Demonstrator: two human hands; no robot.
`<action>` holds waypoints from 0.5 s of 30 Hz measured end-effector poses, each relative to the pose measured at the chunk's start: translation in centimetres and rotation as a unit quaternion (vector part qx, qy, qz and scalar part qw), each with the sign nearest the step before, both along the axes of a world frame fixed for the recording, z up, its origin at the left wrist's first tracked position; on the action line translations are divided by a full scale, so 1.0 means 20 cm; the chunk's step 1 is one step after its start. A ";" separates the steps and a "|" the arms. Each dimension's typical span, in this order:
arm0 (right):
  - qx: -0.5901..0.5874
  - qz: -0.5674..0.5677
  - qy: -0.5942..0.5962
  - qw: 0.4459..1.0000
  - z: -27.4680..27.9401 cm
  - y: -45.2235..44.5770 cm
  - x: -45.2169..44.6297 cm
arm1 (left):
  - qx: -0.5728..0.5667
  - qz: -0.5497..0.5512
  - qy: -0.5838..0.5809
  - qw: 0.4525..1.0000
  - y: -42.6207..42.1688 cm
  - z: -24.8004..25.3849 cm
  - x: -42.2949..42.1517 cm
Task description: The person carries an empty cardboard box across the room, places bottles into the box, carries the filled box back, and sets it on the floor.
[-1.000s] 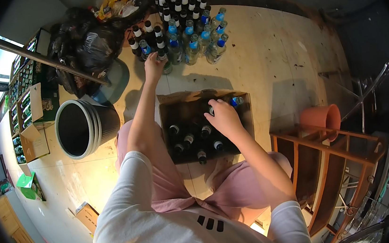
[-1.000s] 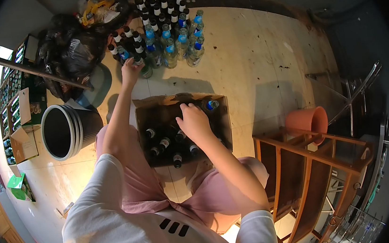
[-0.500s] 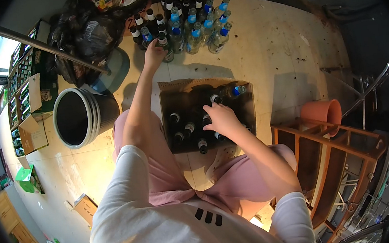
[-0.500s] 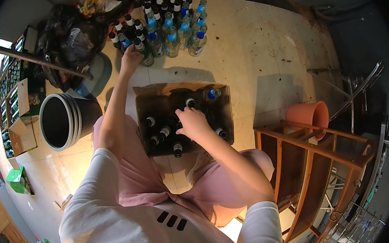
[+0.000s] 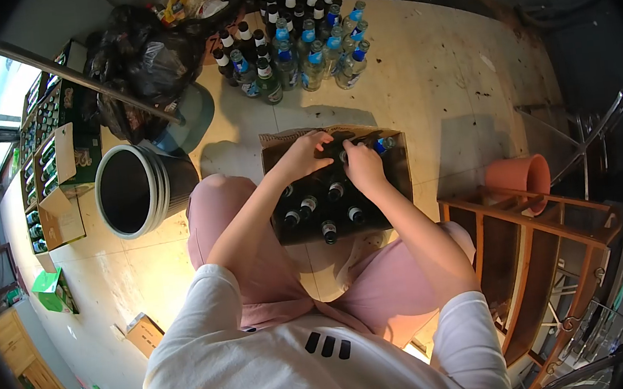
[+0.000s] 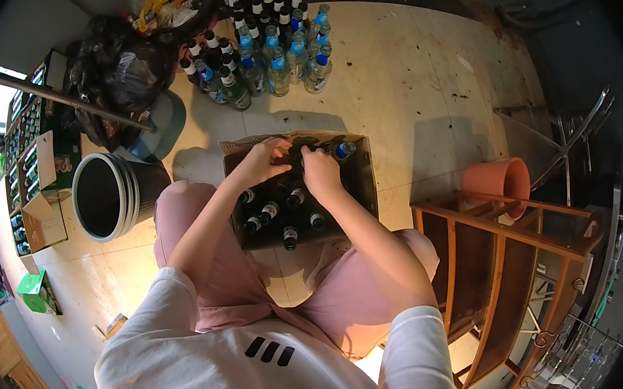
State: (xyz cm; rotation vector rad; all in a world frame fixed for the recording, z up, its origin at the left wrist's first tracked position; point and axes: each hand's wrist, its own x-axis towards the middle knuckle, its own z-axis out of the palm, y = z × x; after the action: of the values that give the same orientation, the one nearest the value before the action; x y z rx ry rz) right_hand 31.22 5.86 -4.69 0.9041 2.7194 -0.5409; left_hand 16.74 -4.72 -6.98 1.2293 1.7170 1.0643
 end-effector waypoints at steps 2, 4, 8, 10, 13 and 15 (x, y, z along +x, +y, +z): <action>-0.007 0.000 0.066 0.998 0.01 -0.01 -0.01 | 0.000 -0.029 0.009 1.000 0.01 -0.02 0.02; -0.019 -0.003 0.092 0.996 0.07 -0.02 -0.03 | 0.023 -0.041 0.025 0.999 0.01 -0.02 0.04; -0.044 -0.003 0.211 0.977 0.30 -0.06 -0.08 | 0.144 -0.042 0.080 0.985 0.00 0.09 0.03; -0.093 -0.019 0.245 0.965 0.43 -0.06 -0.09 | 0.194 -0.039 0.106 0.975 0.01 0.21 0.00; -0.198 -0.057 0.336 0.919 0.55 -0.05 -0.10 | 0.192 0.051 0.107 0.974 -0.02 0.43 -0.04; -0.197 -0.076 0.396 0.893 0.67 -0.06 -0.11 | 0.194 0.131 0.114 0.966 -0.06 0.56 -0.11</action>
State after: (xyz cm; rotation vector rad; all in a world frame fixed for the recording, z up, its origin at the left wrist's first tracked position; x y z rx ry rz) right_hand 29.00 4.60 8.63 0.9210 2.9857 -1.7573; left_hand 14.60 -5.93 4.20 1.4362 1.9458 1.5219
